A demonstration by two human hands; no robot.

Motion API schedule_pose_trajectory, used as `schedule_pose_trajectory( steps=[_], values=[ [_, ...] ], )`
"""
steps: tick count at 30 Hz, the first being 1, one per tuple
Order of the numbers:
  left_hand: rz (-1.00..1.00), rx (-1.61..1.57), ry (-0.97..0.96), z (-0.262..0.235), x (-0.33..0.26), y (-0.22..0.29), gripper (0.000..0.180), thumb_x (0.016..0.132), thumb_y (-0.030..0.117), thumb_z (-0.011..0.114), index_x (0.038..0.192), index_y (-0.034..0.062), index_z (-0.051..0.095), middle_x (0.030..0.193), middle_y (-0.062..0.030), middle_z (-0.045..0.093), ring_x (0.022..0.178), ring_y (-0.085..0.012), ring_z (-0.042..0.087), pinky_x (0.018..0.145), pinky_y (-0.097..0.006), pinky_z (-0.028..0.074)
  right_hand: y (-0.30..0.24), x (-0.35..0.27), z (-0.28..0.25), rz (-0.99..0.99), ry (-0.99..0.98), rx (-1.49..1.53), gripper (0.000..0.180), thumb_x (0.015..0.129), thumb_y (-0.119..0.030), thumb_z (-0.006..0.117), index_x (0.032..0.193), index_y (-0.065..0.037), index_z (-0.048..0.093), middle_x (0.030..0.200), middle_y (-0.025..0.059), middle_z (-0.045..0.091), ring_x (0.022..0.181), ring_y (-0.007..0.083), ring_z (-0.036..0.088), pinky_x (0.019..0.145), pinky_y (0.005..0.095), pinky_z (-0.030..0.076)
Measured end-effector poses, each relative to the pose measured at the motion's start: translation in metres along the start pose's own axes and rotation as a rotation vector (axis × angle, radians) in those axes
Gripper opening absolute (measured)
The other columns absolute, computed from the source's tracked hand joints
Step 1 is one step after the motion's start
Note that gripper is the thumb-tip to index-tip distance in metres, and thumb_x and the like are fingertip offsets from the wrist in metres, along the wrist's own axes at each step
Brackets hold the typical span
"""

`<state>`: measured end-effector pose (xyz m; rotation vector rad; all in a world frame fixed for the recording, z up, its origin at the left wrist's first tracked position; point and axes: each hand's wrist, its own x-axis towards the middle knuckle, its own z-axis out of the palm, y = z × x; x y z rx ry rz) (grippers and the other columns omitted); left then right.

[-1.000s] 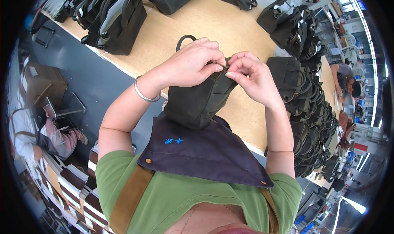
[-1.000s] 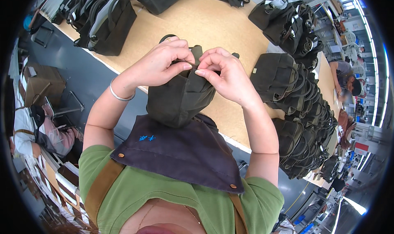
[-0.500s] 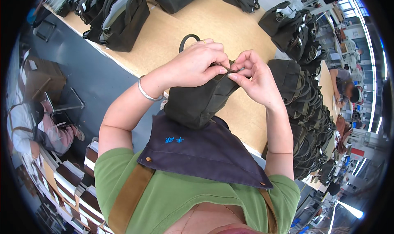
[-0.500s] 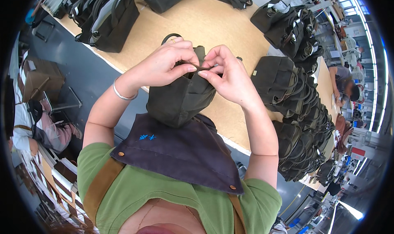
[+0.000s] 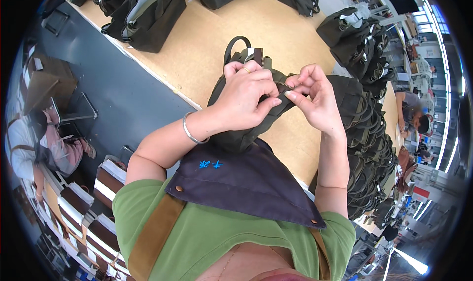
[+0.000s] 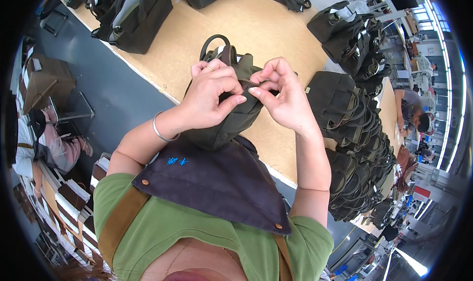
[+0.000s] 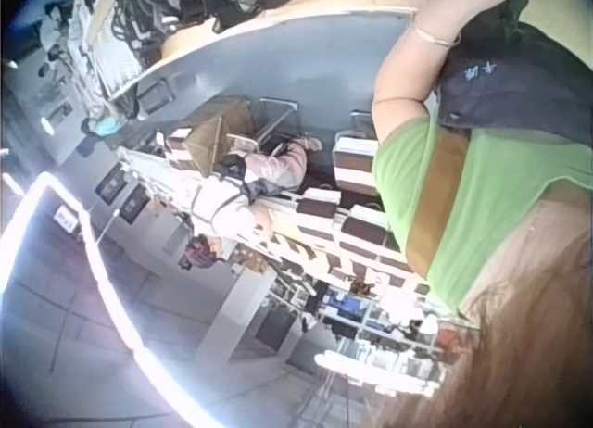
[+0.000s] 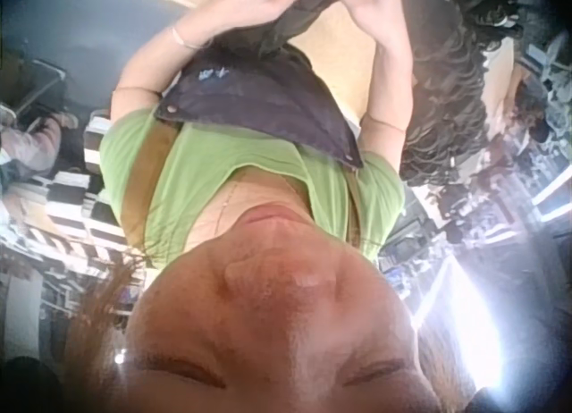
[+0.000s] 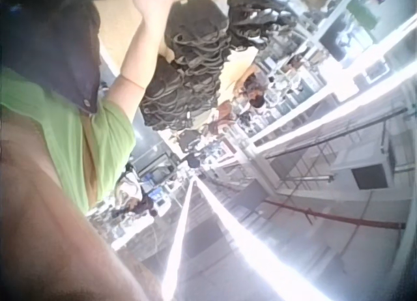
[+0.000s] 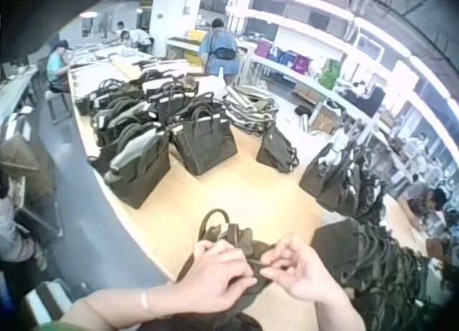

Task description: The person assembles a small green fabric bag by hand. They repeatedly open and close the zipper, pull the drawstring to cinch the top, and adjust the bag's shape. The person handles multiple similar bags on a wooden workbench in a factory setting.

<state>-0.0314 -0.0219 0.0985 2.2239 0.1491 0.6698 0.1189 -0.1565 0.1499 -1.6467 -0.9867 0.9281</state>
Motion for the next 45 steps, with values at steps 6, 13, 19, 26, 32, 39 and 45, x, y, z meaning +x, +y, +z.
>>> schedule_pose_trajectory(
  steps=[6,13,19,26,32,39,45],
  values=[
    [0.018,0.018,-0.069,-0.013,0.003,-0.007,0.004,0.078,0.016,0.069,0.078,0.0143,0.066,0.080,0.0011,0.058,0.089,-0.0200,0.052,0.087,-0.041,0.028,0.000,0.003,0.000,0.012,-0.051,-0.143,0.040,0.080,0.002,0.072,0.110,-0.005,0.047,0.088,0.0038,0.063,0.077,0.0069,0.057,0.073,0.0233,0.047],
    [0.038,0.315,-0.298,-0.050,0.019,-0.074,0.021,0.071,0.002,0.064,0.088,0.0137,0.064,0.097,-0.0007,0.065,0.105,-0.0187,0.058,0.103,-0.047,0.028,0.008,-0.002,0.013,-0.038,-0.091,-0.091,0.037,0.079,0.002,0.072,0.111,-0.006,0.056,0.084,0.0002,0.067,0.073,0.0059,0.055,0.068,0.0224,0.044],
    [0.330,0.430,0.117,-0.061,0.017,-0.030,0.022,0.065,-0.001,0.070,0.079,0.0143,0.064,0.073,0.0000,0.058,0.073,-0.0172,0.059,0.095,-0.038,0.038,-0.012,-0.018,-0.025,-0.659,0.143,-0.744,0.032,0.065,0.002,0.075,0.094,-0.007,0.064,0.079,0.0050,0.065,0.075,0.0249,0.061,0.069,0.0354,0.046],
    [0.242,0.267,-0.380,0.020,-0.020,-0.035,0.022,0.071,0.020,0.075,0.088,0.0124,0.063,0.074,-0.0023,0.057,0.078,-0.0234,0.059,0.081,-0.037,0.046,0.101,-0.018,-0.051,-0.367,0.001,-0.833,0.019,0.065,0.008,0.062,0.076,-0.007,0.064,0.079,0.0033,0.066,0.084,0.0251,0.061,0.081,0.0370,0.046],
    [0.258,0.205,-0.265,0.034,0.025,-0.035,0.040,0.074,0.024,0.077,0.107,0.0108,0.059,0.112,-0.0111,0.061,0.103,-0.0277,0.058,0.084,-0.041,0.044,0.110,-0.031,-0.046,-0.325,0.079,-0.720,0.020,0.064,0.009,0.059,0.075,-0.007,0.064,0.093,0.0044,0.065,0.096,0.0254,0.059,0.087,0.0379,0.046],
    [0.040,0.151,-0.234,0.033,0.035,-0.042,0.011,0.078,0.005,0.067,0.083,0.0072,0.057,0.070,-0.0061,0.062,0.069,-0.0275,0.063,0.067,-0.040,0.043,0.082,-0.039,0.020,-0.244,0.370,-0.579,0.015,0.072,0.000,0.065,0.086,-0.005,0.064,0.098,0.0117,0.064,0.088,0.0304,0.063,0.075,0.0397,0.052],
    [0.158,0.291,-0.551,0.009,-0.002,-0.027,0.013,0.075,0.009,0.067,0.086,0.0146,0.067,0.090,0.0000,0.057,0.095,-0.0208,0.054,0.088,-0.041,0.034,0.113,-0.017,0.048,-0.096,0.278,-0.685,0.008,0.080,-0.010,0.065,0.084,-0.003,0.068,0.082,0.0134,0.064,0.081,0.0336,0.064,0.071,0.0438,0.053]
  ],
)
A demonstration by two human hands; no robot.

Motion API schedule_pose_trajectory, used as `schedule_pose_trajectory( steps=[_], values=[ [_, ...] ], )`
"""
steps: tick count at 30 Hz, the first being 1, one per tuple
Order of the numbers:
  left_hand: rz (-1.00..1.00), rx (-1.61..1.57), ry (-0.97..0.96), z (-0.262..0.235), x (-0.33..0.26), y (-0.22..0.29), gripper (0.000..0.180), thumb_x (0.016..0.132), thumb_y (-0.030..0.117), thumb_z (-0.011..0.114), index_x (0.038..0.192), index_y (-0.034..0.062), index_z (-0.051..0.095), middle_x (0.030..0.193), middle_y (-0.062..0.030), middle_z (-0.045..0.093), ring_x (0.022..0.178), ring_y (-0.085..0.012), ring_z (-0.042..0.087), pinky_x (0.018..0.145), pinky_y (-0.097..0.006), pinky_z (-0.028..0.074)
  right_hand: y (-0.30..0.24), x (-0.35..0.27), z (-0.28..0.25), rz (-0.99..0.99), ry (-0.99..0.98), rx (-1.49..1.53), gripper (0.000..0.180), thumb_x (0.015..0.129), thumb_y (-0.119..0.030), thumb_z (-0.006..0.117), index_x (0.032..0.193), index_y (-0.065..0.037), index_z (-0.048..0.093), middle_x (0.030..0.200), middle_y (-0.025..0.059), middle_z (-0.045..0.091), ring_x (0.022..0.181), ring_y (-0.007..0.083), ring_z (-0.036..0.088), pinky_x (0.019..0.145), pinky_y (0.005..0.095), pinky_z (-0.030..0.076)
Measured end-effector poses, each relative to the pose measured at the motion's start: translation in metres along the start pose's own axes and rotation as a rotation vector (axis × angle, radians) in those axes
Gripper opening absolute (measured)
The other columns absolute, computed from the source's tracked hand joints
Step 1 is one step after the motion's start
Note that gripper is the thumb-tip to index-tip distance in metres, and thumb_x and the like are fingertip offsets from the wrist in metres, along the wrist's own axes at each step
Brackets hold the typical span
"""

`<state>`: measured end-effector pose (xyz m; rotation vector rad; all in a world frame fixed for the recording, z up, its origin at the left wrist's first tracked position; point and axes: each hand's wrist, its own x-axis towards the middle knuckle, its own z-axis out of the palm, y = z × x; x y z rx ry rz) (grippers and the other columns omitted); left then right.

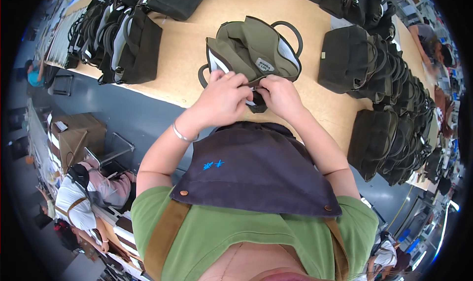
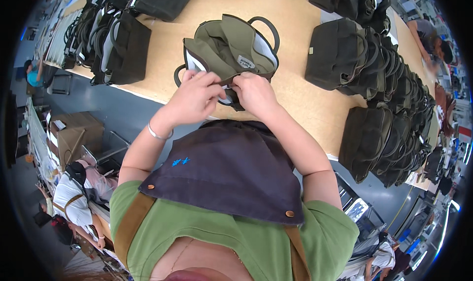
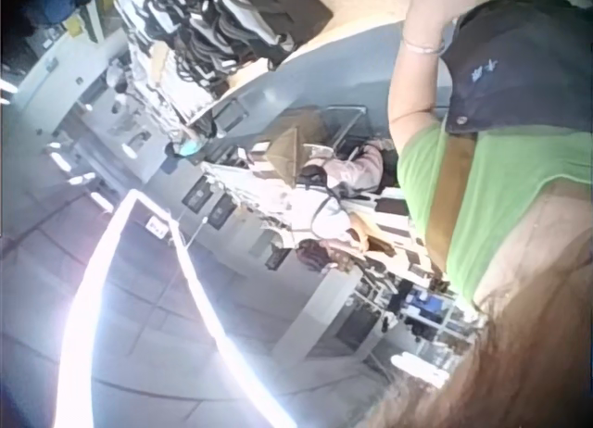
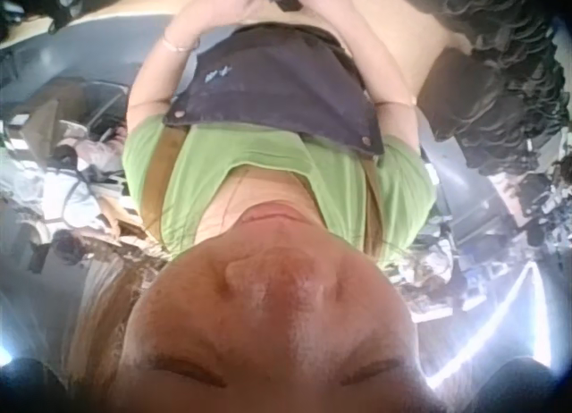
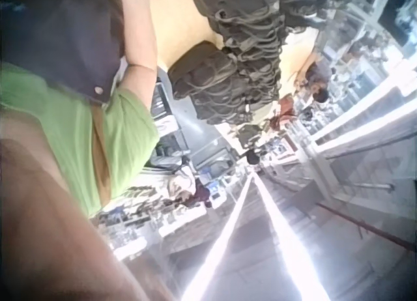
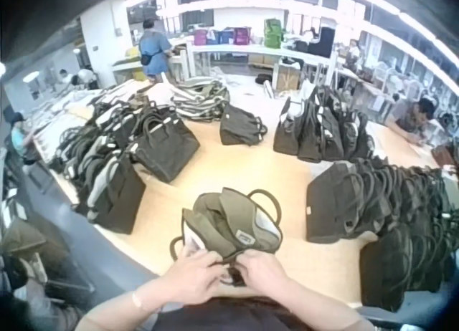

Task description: The person assembles a small green fabric bag by hand. They repeatedly open and close the zipper, pull the drawstring to cinch the top, and adjust the bag's shape. The person handles multiple similar bags on a wooden workbench in a factory setting.

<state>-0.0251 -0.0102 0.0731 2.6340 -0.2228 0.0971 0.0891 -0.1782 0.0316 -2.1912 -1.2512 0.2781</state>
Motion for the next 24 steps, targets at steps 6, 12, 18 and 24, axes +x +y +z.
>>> schedule_pose_trajectory(
  steps=[6,12,18,24],
  values=[
    [-0.034,0.206,0.253,0.033,-0.009,0.005,0.014,0.067,0.018,0.079,0.078,0.0164,0.071,0.100,0.0026,0.059,0.097,-0.0184,0.053,0.089,-0.042,0.030,0.013,0.011,-0.006,-0.164,-0.071,0.055,0.008,0.080,-0.008,0.065,0.084,-0.002,0.069,0.082,0.0129,0.065,0.077,0.0322,0.064,0.069,0.0414,0.052],
    [0.042,-0.074,0.302,-0.055,0.018,0.017,0.013,0.072,0.018,0.078,0.081,0.0111,0.072,0.097,-0.0011,0.058,0.096,-0.0193,0.053,0.088,-0.040,0.028,-0.026,0.037,-0.094,-0.067,-0.324,0.346,0.008,0.081,-0.004,0.068,0.088,-0.001,0.068,0.079,0.0095,0.066,0.069,0.0201,0.063,0.063,0.0315,0.049],
    [0.004,-0.113,0.117,-0.075,0.027,0.011,0.020,0.073,0.022,0.080,0.080,0.0080,0.069,0.096,-0.0017,0.056,0.090,-0.0176,0.049,0.085,-0.035,0.023,-0.029,0.040,-0.106,-0.106,-0.361,0.393,0.011,0.083,-0.004,0.069,0.093,-0.002,0.070,0.080,0.0070,0.066,0.072,0.0168,0.062,0.065,0.0295,0.048],
    [0.035,-0.059,0.117,-0.074,0.025,0.014,0.025,0.071,0.026,0.081,0.083,0.0080,0.069,0.097,-0.0012,0.056,0.090,-0.0176,0.047,0.083,-0.034,0.024,-0.032,0.036,-0.108,-0.117,-0.374,0.343,0.011,0.085,-0.006,0.068,0.094,-0.003,0.071,0.084,0.0082,0.066,0.075,0.0198,0.062,0.068,0.0310,0.049]
  ],
)
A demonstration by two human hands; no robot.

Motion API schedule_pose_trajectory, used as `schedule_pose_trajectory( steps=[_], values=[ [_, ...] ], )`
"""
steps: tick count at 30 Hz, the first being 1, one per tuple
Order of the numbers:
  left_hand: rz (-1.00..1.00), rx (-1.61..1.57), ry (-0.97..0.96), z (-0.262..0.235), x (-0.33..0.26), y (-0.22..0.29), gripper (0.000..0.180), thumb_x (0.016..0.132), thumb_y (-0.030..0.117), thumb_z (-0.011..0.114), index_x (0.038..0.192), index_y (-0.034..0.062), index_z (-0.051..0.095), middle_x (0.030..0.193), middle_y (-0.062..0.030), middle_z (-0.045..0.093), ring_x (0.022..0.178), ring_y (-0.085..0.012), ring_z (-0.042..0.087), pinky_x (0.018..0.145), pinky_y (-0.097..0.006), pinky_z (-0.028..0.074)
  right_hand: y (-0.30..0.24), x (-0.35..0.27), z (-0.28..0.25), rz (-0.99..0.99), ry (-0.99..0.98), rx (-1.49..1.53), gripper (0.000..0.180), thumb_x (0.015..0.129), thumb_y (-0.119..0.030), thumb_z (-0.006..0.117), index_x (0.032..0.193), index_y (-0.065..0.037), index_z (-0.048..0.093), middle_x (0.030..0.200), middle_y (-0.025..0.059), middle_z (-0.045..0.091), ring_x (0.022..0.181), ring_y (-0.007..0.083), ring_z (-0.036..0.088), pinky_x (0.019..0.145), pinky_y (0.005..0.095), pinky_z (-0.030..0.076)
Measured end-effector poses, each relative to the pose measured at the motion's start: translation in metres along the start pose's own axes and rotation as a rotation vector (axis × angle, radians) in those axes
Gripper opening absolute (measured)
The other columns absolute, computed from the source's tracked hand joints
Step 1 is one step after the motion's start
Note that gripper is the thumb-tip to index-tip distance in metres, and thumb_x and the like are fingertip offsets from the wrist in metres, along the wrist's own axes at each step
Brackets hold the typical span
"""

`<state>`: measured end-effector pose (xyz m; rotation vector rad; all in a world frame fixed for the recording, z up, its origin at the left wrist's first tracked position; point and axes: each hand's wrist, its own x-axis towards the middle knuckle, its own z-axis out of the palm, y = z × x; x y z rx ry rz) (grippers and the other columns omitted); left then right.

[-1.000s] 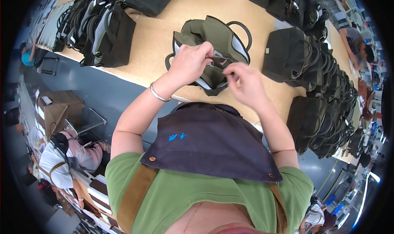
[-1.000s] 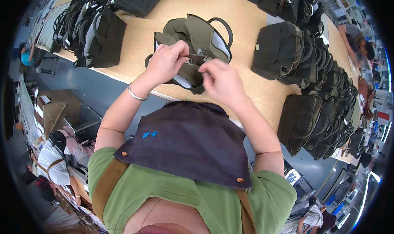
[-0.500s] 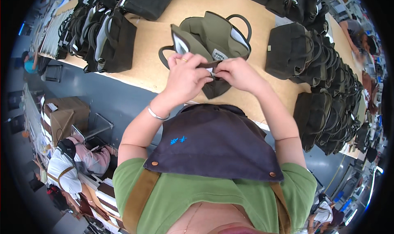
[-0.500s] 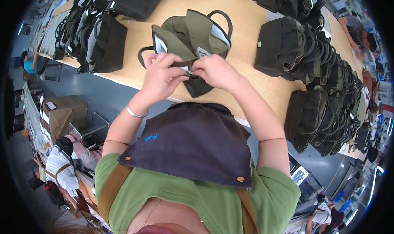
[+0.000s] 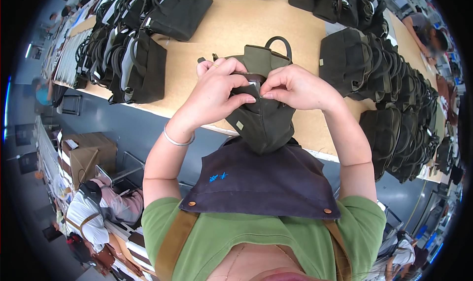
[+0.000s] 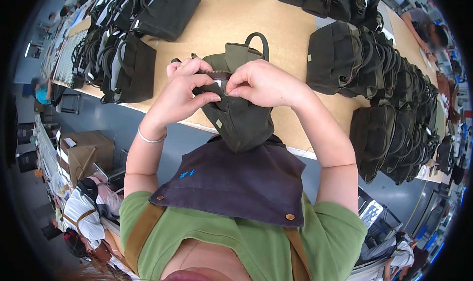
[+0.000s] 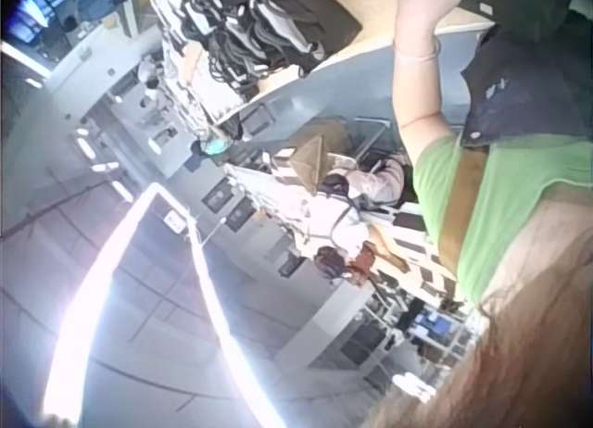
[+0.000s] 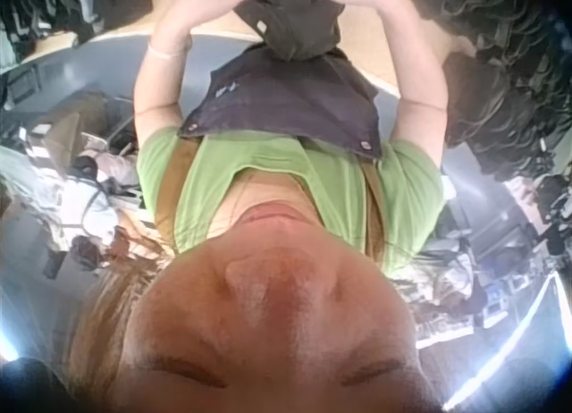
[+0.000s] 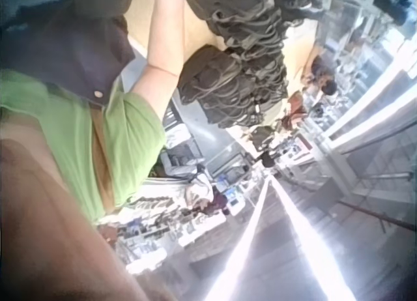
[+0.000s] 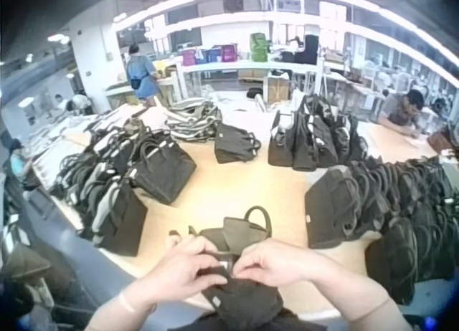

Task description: The person assembles a small green fabric bag by hand. They repeatedly open and close the zipper, pull the drawstring to cinch the top, and adjust the bag's shape. The person handles multiple similar bags on a wooden workbench in a factory setting.

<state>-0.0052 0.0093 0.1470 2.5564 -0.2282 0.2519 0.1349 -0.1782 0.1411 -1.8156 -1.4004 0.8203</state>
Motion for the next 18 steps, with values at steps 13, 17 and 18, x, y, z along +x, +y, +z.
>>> schedule_pose_trajectory(
  steps=[13,17,18],
  values=[
    [0.001,0.047,-0.011,0.0032,-0.0030,-0.0020,0.024,0.073,0.023,0.078,0.086,0.0060,0.067,0.099,-0.0021,0.057,0.094,-0.0199,0.048,0.084,-0.036,0.025,-0.0069,-0.0033,0.0011,0.035,-0.045,0.072,0.014,0.085,-0.006,0.064,0.096,-0.001,0.071,0.090,0.0131,0.067,0.084,0.0261,0.065,0.075,0.0357,0.050],
    [0.003,0.045,-0.022,0.0025,-0.0027,-0.0006,0.024,0.073,0.023,0.078,0.085,0.0061,0.067,0.098,-0.0016,0.056,0.094,-0.0194,0.049,0.085,-0.036,0.025,-0.0048,-0.0035,0.0019,0.035,-0.050,0.124,0.014,0.084,-0.007,0.065,0.096,-0.002,0.071,0.086,0.0104,0.067,0.078,0.0206,0.064,0.070,0.0324,0.050],
    [-0.002,0.046,-0.029,0.0025,-0.0026,-0.0004,0.024,0.073,0.023,0.079,0.085,0.0062,0.067,0.098,-0.0014,0.056,0.094,-0.0192,0.049,0.085,-0.036,0.025,-0.0038,-0.0033,0.0025,0.041,-0.050,0.143,0.014,0.083,-0.008,0.066,0.095,-0.002,0.072,0.085,0.0093,0.067,0.075,0.0184,0.063,0.068,0.0311,0.050]
  ],
)
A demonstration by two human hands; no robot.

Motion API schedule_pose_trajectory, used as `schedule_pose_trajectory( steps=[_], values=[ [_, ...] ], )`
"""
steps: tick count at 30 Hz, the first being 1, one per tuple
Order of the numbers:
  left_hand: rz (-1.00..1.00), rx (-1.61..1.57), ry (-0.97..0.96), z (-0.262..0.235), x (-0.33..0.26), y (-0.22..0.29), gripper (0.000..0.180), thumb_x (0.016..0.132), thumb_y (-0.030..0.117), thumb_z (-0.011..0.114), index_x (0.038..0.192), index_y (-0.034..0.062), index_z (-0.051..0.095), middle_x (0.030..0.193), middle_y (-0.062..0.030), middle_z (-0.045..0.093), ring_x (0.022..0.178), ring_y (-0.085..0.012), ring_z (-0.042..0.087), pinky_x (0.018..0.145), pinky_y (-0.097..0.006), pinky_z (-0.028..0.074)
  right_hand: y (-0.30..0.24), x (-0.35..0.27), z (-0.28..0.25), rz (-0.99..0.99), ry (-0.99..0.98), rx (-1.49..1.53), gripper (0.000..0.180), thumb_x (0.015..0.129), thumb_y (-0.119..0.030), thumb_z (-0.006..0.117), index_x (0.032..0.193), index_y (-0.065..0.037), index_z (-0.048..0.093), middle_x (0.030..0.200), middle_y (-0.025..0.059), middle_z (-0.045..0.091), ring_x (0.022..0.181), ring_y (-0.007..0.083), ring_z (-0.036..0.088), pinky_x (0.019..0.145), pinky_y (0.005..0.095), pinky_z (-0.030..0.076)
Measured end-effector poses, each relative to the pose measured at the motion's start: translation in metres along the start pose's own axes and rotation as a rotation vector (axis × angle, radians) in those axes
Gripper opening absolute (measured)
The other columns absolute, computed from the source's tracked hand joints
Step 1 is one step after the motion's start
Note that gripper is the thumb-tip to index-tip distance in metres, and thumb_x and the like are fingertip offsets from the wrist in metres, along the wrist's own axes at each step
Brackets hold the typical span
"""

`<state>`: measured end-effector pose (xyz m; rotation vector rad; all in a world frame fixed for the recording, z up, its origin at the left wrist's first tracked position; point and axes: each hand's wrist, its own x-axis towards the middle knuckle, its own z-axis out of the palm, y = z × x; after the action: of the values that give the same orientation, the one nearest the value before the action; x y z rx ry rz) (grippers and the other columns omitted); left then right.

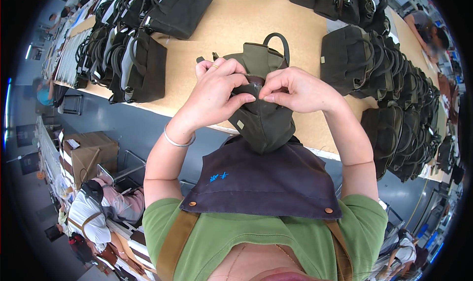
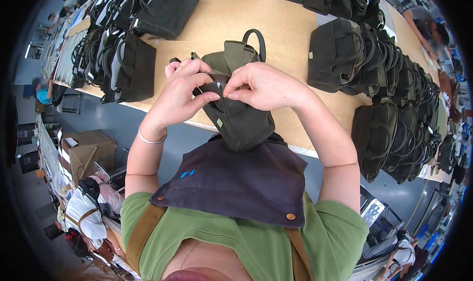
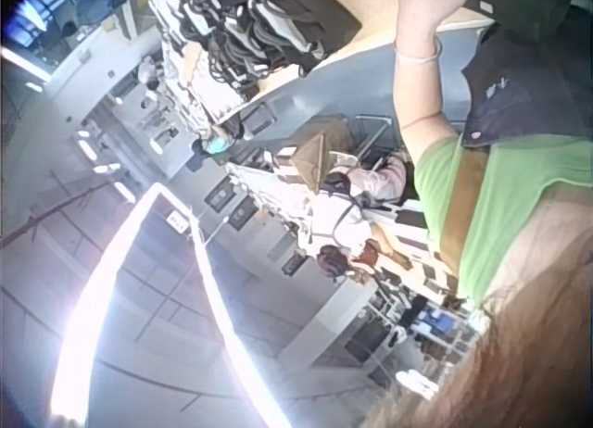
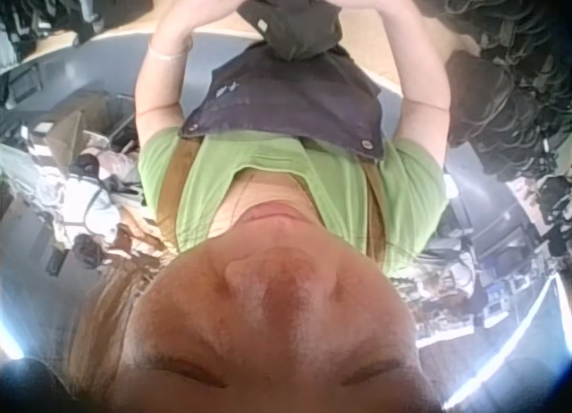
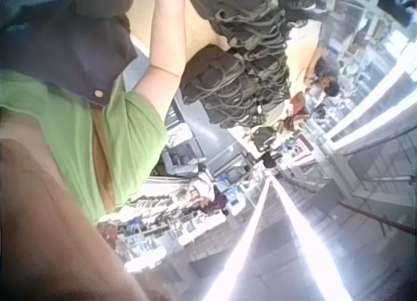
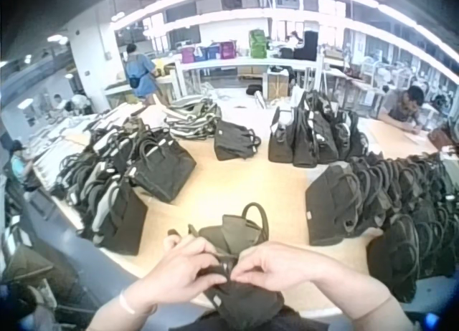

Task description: The person assembles a small green fabric bag by hand. They repeatedly open and close the zipper, pull the drawstring to cinch the top, and adjust the bag's shape. The person handles multiple similar bags on a wooden workbench in a factory setting.

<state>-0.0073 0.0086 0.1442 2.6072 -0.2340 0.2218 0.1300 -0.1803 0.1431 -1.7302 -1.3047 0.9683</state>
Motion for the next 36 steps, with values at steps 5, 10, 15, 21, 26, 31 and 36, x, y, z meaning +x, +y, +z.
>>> schedule_pose_trajectory(
  steps=[5,10,15,21,26,31,36],
  values=[
    [0.006,-0.010,0.005,0.002,0.002,-0.001,0.024,0.072,0.023,0.079,0.084,0.0062,0.066,0.094,-0.0013,0.055,0.092,-0.0187,0.049,0.085,-0.036,0.025,0.014,0.002,0.015,0.069,0.050,0.213,0.011,0.078,-0.013,0.071,0.083,-0.003,0.070,0.073,0.0026,0.063,0.065,0.0093,0.059,0.057,0.0258,0.046],
    [0.003,-0.065,-0.051,-0.002,0.003,-0.004,0.024,0.073,0.024,0.078,0.084,0.0063,0.067,0.090,-0.0013,0.054,0.090,-0.0190,0.049,0.084,-0.036,0.025,0.002,-0.003,0.020,-0.053,0.174,-0.021,0.013,0.077,-0.017,0.072,0.078,-0.005,0.067,0.075,0.0022,0.062,0.065,0.0125,0.061,0.058,0.0281,0.047],
    [-0.019,-0.039,-0.023,-0.002,0.002,-0.004,0.024,0.073,0.024,0.079,0.085,0.0066,0.067,0.089,-0.0003,0.053,0.090,-0.0185,0.048,0.084,-0.036,0.025,-0.003,-0.005,0.011,-0.155,0.311,-0.248,0.017,0.081,-0.012,0.070,0.094,-0.003,0.065,0.083,0.0028,0.062,0.060,0.0110,0.058,0.055,0.0251,0.047],
    [-0.027,-0.072,-0.043,-0.004,0.002,-0.007,0.021,0.074,0.022,0.079,0.085,0.0090,0.067,0.091,0.0011,0.056,0.092,-0.0172,0.050,0.087,-0.035,0.025,0.015,0.014,-0.006,0.159,0.085,0.177,0.015,0.089,-0.012,0.067,0.099,0.000,0.064,0.083,0.0020,0.066,0.065,0.0054,0.059,0.061,0.0204,0.049],
    [-0.073,-0.249,-0.007,-0.007,0.002,-0.015,0.012,0.080,0.018,0.075,0.083,0.0112,0.066,0.096,0.0020,0.065,0.092,-0.0145,0.056,0.092,-0.034,0.025,0.019,0.018,-0.012,0.117,-0.053,0.361,0.014,0.091,-0.012,0.066,0.100,0.000,0.065,0.082,-0.0021,0.065,0.068,0.0028,0.059,0.063,0.0185,0.050],
    [-0.027,-0.275,-0.011,-0.010,0.006,-0.017,0.010,0.082,0.016,0.073,0.082,0.0121,0.064,0.095,0.0025,0.066,0.087,-0.0138,0.057,0.093,-0.035,0.027,0.015,0.018,-0.012,0.054,-0.072,0.380,0.015,0.093,-0.012,0.065,0.101,0.000,0.066,0.081,-0.0035,0.063,0.068,0.0020,0.058,0.062,0.0177,0.049],
    [0.008,-0.233,-0.020,-0.006,0.008,-0.021,0.011,0.084,0.018,0.072,0.083,0.0118,0.063,0.084,0.0031,0.065,0.083,-0.0145,0.057,0.097,-0.037,0.028,0.019,0.019,-0.008,0.036,-0.022,0.383,0.017,0.092,-0.017,0.066,0.098,-0.001,0.067,0.077,-0.0024,0.063,0.064,0.0045,0.058,0.059,0.0206,0.048]
  ],
)
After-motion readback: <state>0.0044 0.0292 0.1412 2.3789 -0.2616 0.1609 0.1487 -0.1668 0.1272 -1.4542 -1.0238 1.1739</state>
